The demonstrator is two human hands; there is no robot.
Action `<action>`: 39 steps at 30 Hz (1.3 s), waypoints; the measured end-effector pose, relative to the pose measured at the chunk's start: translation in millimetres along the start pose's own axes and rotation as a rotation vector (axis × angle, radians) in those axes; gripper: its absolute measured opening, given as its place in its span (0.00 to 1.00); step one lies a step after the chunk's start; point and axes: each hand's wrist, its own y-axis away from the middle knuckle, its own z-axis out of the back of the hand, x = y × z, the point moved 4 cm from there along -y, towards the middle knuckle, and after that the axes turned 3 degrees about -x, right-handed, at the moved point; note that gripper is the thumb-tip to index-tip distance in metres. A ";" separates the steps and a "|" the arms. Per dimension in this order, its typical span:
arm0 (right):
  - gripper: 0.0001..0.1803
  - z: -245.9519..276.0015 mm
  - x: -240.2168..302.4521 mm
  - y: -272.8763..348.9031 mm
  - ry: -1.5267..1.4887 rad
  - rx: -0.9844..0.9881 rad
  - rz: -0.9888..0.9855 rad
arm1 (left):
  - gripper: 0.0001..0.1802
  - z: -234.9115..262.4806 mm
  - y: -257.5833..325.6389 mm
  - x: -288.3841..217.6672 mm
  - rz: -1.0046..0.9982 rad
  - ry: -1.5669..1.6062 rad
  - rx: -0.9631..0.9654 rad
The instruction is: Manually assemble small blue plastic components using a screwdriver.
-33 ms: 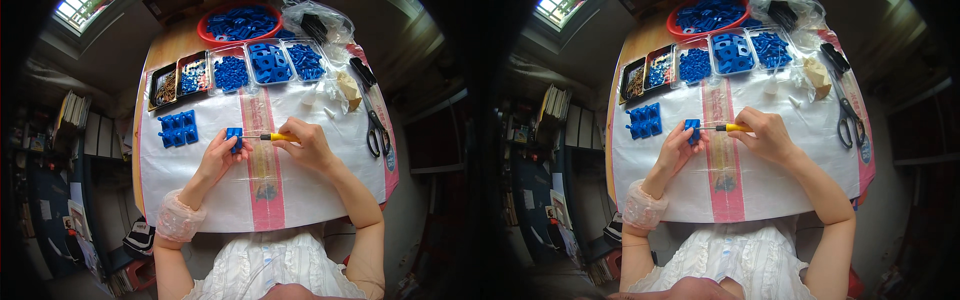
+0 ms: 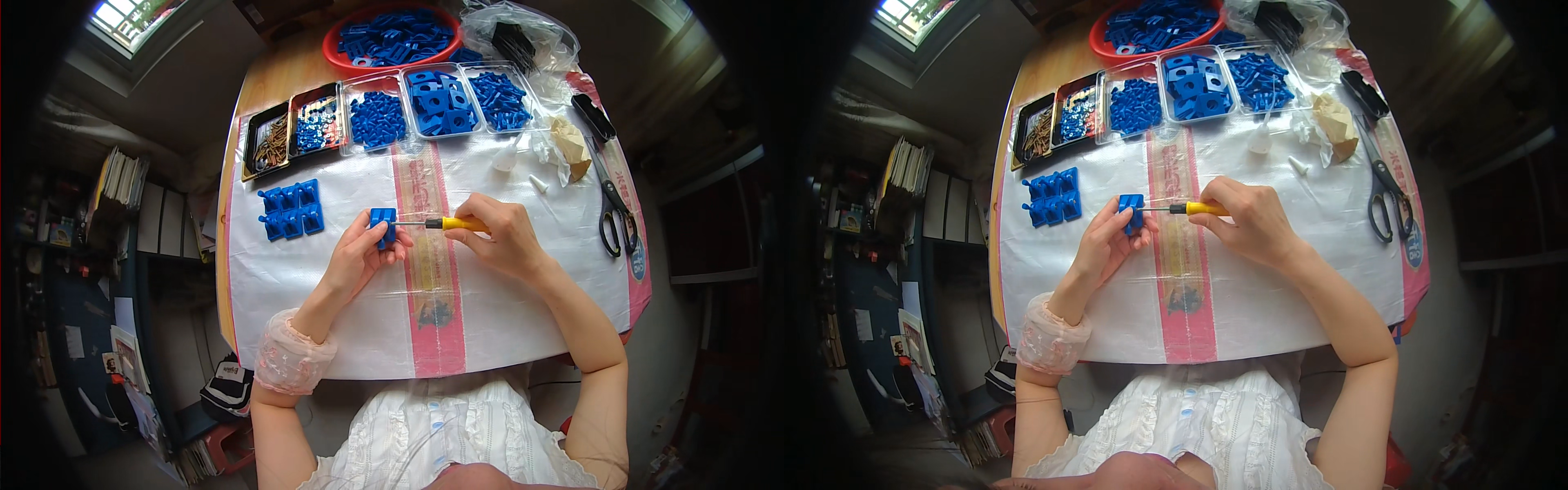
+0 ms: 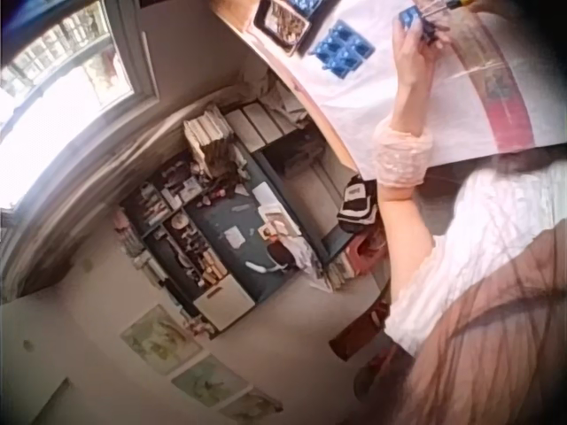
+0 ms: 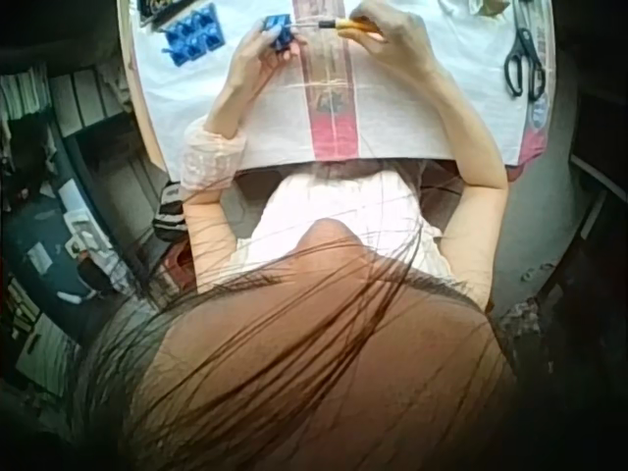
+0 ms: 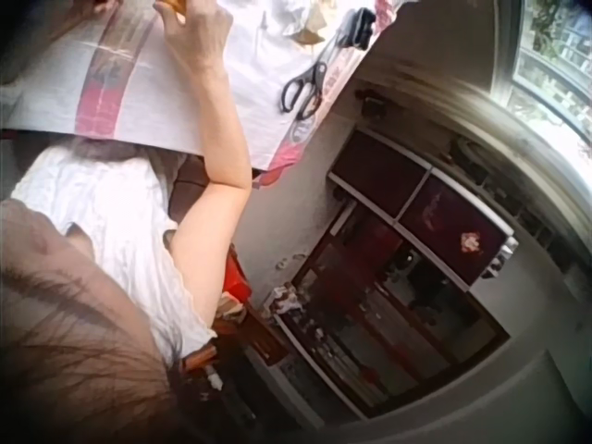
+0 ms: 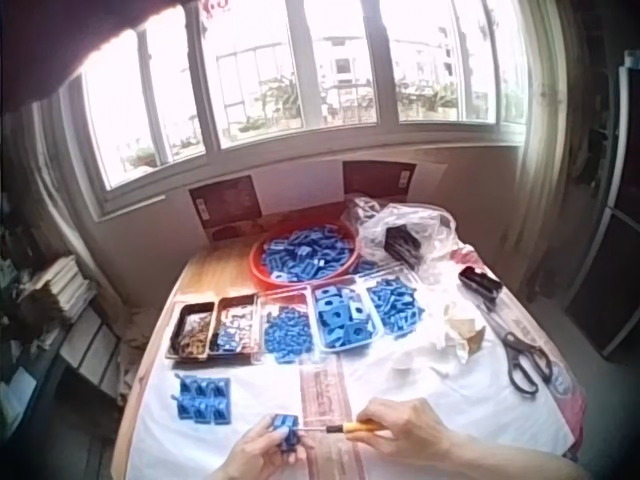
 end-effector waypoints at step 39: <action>0.13 -0.9 4.3 0.9 0.085 0.011 0.113 | 0.11 -3.2 0.9 -2.5 0.011 0.002 -0.016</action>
